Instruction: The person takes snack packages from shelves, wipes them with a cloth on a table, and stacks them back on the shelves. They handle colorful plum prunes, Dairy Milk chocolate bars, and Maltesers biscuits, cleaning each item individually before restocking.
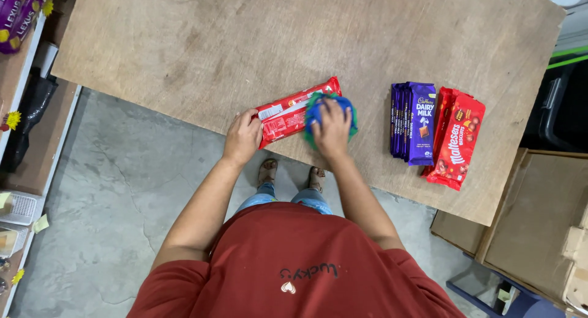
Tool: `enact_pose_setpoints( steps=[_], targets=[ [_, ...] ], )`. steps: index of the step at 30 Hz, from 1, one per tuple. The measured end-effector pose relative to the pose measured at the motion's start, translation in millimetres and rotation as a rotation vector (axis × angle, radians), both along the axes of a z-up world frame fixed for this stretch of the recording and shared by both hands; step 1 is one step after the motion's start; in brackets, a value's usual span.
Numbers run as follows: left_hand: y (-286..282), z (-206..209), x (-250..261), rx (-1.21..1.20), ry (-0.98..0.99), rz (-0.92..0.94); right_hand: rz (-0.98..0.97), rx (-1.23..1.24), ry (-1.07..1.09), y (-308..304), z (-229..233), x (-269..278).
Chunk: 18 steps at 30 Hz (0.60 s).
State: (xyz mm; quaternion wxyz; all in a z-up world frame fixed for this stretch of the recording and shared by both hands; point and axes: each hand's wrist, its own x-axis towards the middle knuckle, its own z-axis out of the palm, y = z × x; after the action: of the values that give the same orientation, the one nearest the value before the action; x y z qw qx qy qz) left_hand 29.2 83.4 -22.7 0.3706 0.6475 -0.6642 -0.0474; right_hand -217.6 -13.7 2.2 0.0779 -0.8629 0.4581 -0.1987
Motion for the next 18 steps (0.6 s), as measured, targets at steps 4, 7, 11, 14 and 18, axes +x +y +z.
enact_pose_setpoints(
  steps=[4, 7, 11, 14, 18],
  targets=[
    [-1, -3, -4, 0.012, 0.020, 0.001, -0.091, 0.031, -0.032, -4, -4, 1],
    [-2, 1, -6, 0.016, 0.037, 0.030, -0.061, 0.007, 0.000, 18, -2, 32],
    [0, -3, -3, 0.000, 0.046, 0.007, 0.204, 0.035, -0.021, 55, 0, 65],
    [-2, -11, -1, -0.016, 0.053, -0.011, 0.274, 0.065, -0.026, 45, 3, 57],
    [-2, -5, -3, -0.004, 0.102, 0.003, 0.089, 0.037, -0.026, 4, -1, 21]
  ],
)
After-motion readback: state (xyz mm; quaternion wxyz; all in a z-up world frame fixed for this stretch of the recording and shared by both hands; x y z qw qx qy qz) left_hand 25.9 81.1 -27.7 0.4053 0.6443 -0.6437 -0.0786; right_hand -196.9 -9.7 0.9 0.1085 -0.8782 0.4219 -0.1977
